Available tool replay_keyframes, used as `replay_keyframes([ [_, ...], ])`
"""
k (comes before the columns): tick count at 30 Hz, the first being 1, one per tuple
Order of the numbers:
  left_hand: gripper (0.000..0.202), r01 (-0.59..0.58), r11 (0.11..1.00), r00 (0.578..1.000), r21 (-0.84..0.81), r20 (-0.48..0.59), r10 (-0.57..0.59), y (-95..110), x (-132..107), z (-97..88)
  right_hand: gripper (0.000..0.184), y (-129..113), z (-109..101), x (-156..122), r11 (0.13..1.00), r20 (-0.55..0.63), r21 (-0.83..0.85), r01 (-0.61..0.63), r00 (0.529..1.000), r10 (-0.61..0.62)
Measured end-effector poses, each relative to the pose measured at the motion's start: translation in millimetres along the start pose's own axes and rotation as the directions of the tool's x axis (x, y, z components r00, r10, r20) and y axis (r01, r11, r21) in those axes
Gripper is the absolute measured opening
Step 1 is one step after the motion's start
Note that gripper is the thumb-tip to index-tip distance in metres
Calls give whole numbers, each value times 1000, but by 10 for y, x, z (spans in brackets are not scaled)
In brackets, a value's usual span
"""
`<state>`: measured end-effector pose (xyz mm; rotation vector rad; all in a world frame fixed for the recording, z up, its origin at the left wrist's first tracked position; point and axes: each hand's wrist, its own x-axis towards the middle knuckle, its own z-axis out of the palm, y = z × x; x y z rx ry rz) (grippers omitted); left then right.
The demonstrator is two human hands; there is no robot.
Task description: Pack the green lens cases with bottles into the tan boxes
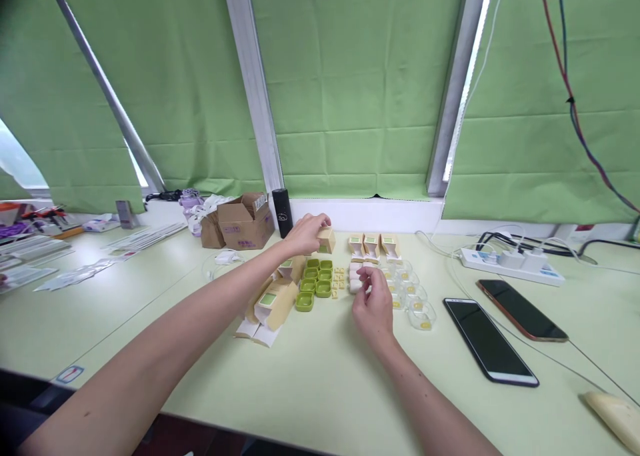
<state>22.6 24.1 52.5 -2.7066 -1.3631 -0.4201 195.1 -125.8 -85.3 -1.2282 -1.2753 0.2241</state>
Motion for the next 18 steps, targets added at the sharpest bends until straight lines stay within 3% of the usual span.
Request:
replay_keyframes([
  [6,50,73,995,997,75,12,-74,-235,277,309,29,11,9,-25,999,38,-6,39,999,-39],
  [13,40,84,986,994,146,51,-92,-263,389,713,31,-11,19,-45,993,54,-13,121,991,-121],
  [18,41,109,981,991,160,58,-119,-264,358,871,29,-16,23,-54,991,67,-15,130,989,-129],
])
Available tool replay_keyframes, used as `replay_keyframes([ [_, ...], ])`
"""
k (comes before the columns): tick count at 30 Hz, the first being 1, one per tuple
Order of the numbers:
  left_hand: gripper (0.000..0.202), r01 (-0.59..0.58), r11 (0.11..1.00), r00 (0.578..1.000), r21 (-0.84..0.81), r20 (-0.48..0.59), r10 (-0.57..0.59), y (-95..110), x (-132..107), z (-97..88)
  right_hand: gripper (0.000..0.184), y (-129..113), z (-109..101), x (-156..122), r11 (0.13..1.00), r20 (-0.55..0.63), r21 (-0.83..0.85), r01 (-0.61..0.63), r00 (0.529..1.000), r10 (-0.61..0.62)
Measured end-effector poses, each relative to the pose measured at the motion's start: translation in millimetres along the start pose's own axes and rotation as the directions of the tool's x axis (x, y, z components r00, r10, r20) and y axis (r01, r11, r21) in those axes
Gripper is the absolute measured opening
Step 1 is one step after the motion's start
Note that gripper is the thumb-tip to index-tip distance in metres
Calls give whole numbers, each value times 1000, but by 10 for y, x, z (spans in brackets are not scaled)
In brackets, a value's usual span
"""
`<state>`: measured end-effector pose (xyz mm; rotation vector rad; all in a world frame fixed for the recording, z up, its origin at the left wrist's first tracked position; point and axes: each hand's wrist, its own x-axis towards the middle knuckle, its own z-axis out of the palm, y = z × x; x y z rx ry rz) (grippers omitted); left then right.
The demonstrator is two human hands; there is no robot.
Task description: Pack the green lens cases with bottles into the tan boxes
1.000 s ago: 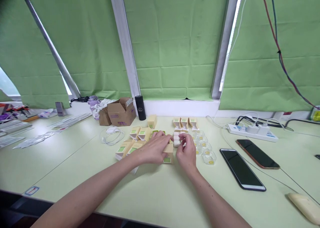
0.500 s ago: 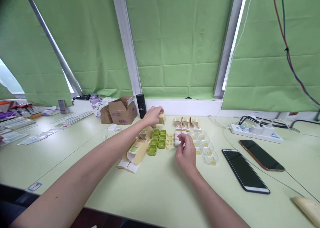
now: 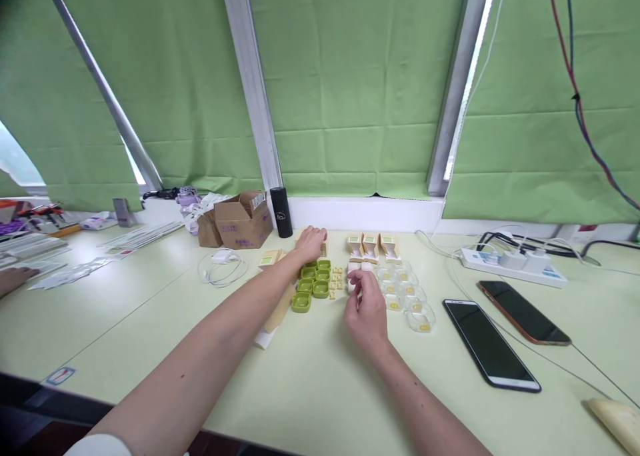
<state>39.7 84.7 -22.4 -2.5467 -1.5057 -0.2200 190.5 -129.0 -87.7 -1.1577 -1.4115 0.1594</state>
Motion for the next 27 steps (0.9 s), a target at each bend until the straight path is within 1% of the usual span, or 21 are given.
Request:
replay_keyframes([
  [4,47,15,1000,999,-4,-39,-15,49,-69,-1,29,-6,0,1,1000,5,0,0,1000,0],
  [6,49,27,1000,997,-10,-67,-27,108,-117,-19,30,-19,1,1,1000,8,2,0,1000,0],
  [8,48,34,999,997,-18,-72,-36,185,-170,-28,30,-32,6,-2,1000,13,3,2,1000,-2],
  [12,48,65,997,998,-43,-7,-66,333,-266,1,30,-42,25,-23,1000,27,4,3,1000,-3],
  [16,47,122,990,991,-77,72,-117,390,-310,54,30,-36,33,-36,1000,41,2,8,999,-9],
  [20,42,168,980,983,-108,94,-159,380,-278,90,29,-35,28,-28,1000,41,6,0,999,0],
  [27,42,222,961,973,-164,93,-209,317,-101,149,29,-32,29,-30,1000,52,8,6,999,-6],
])
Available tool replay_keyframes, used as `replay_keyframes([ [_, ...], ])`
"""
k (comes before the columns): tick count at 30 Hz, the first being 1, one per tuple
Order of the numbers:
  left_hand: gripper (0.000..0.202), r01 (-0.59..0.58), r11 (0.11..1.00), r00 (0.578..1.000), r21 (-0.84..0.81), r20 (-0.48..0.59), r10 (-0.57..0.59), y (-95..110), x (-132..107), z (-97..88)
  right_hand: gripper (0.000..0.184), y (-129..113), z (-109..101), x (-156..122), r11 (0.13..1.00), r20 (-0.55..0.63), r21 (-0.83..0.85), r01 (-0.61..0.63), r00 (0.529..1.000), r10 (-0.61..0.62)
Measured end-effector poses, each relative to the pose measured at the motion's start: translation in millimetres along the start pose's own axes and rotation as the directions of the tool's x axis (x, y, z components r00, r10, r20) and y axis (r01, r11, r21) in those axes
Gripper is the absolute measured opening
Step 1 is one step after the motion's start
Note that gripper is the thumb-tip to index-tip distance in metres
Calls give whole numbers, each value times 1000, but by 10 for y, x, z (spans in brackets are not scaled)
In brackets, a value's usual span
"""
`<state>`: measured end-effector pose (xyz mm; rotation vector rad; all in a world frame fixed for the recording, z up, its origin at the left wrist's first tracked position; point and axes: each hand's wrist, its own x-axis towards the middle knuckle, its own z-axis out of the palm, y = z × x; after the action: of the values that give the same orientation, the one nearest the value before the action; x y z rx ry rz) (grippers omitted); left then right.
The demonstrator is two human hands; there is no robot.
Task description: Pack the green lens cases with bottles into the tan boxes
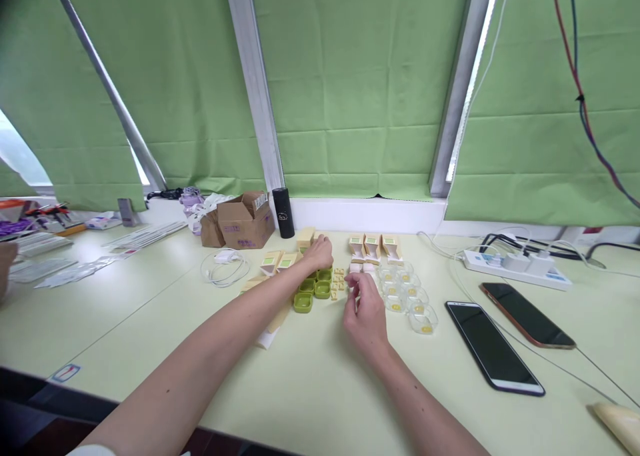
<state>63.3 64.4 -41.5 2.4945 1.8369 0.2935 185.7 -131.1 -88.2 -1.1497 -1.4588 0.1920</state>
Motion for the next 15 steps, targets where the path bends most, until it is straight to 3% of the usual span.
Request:
replay_keyframes([
  [15,42,75,991,997,-114,24,-73,-63,371,136,29,-11,4,-11,1000,38,-1,15,999,-15],
])
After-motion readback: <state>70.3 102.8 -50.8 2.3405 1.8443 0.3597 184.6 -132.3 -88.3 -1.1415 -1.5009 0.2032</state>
